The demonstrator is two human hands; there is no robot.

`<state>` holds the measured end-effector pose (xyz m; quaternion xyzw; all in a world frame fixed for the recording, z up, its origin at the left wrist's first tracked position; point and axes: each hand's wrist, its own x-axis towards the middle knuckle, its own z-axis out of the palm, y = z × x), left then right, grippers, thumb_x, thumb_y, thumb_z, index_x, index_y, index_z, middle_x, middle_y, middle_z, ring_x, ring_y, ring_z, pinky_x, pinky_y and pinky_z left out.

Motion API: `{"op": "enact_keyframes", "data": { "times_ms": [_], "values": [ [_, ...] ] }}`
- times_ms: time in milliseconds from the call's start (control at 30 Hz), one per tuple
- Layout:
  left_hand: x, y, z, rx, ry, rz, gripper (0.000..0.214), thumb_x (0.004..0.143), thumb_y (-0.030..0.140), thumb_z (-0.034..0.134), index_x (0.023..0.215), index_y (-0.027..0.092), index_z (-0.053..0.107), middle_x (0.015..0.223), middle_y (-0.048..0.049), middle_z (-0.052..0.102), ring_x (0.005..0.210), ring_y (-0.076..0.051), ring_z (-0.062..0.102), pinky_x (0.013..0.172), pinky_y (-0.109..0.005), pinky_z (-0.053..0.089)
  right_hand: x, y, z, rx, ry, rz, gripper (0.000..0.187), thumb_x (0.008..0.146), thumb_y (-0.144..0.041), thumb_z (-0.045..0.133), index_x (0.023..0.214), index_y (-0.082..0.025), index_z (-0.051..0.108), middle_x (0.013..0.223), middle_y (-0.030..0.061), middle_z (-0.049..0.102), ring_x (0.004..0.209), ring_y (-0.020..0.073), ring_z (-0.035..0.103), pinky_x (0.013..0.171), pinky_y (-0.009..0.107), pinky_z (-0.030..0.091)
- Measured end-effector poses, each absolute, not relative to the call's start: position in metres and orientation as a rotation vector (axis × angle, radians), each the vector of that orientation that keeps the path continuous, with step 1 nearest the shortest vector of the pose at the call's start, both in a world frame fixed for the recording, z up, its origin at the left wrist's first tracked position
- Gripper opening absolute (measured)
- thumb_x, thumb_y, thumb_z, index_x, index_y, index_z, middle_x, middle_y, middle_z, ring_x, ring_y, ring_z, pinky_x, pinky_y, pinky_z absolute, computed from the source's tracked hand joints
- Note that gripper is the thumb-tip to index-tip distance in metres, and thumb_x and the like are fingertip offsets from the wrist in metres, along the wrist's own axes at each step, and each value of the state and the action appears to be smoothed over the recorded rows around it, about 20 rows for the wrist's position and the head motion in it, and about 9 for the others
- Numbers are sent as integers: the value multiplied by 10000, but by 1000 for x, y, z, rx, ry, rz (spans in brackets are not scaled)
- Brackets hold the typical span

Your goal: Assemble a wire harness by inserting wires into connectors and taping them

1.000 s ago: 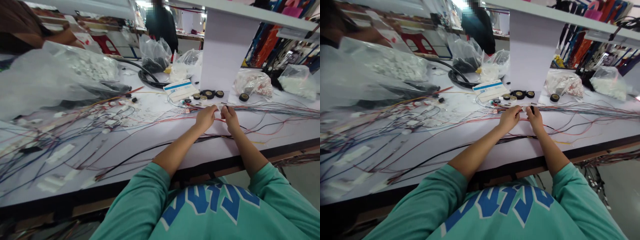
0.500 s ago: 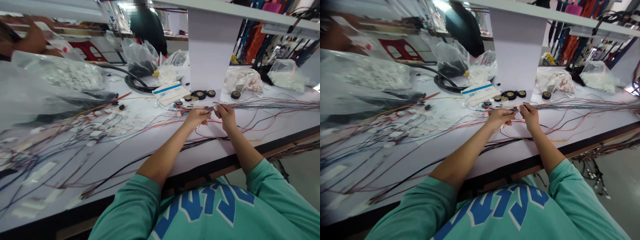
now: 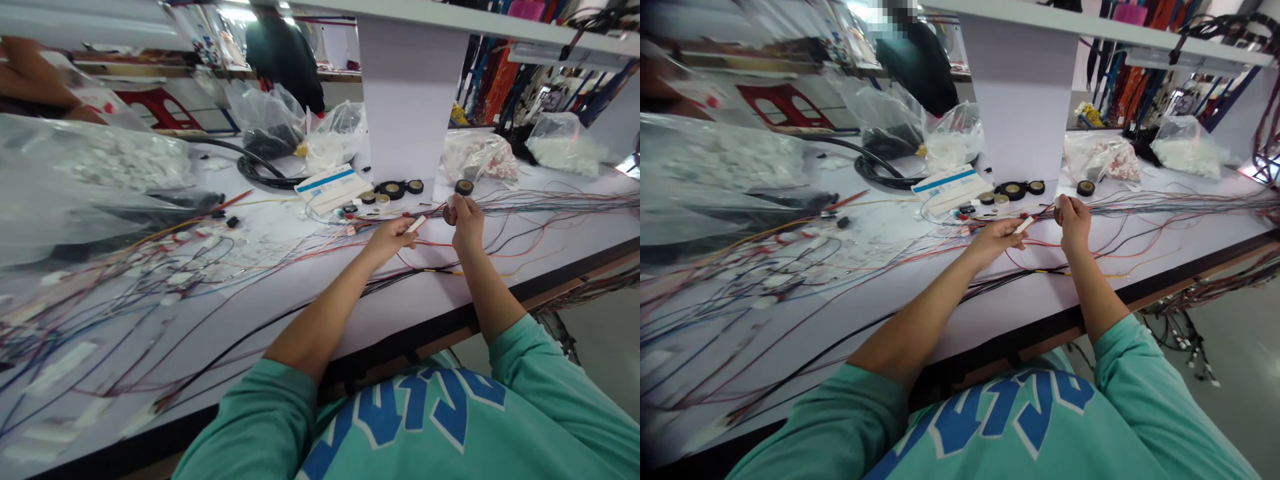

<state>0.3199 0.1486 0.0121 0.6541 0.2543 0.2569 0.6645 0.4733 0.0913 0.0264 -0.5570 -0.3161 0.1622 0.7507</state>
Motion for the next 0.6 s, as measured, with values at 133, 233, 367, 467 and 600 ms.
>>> {"op": "enact_keyframes", "data": {
  "times_ms": [133, 233, 367, 467, 600],
  "values": [
    [319, 147, 10, 1416, 553, 583, 285, 725, 129, 589, 1010, 120, 612, 697, 12, 598, 481, -62, 514, 559, -228, 423, 466, 91, 27, -1200, -720, 449, 490, 715, -601, 577, 565, -203, 334, 466, -60, 309, 443, 50, 285, 439, 217, 264],
    [320, 144, 8, 1344, 509, 566, 273, 719, 146, 579, 987, 118, 622, 709, 5, 587, 445, -45, 457, 497, -219, 378, 456, 91, 25, -1179, -831, 652, 474, 638, -617, 644, 627, -196, 428, 505, -55, 373, 479, 53, 344, 469, 216, 304],
    [321, 142, 9, 1369, 456, 587, 216, 674, 142, 606, 887, 122, 627, 639, 28, 549, 450, -46, 445, 486, -211, 347, 452, 89, 23, -1163, -923, 745, 342, 603, -450, 724, 694, -186, 527, 514, -72, 378, 477, 43, 345, 471, 208, 296],
    [319, 143, 10, 1374, 415, 516, 145, 709, 205, 589, 811, 109, 624, 630, -3, 587, 488, -72, 498, 525, -221, 385, 457, 87, 26, -1131, -903, 768, 256, 628, -362, 715, 734, -184, 566, 534, -65, 426, 491, 45, 376, 475, 197, 305],
    [314, 147, 10, 1255, 370, 388, 221, 776, 287, 524, 798, 92, 626, 531, -15, 552, 457, -83, 487, 489, -221, 381, 462, 84, 31, -1074, -872, 843, 246, 626, -345, 715, 755, -180, 587, 569, -50, 480, 518, 52, 432, 478, 190, 337]
  ]
}}
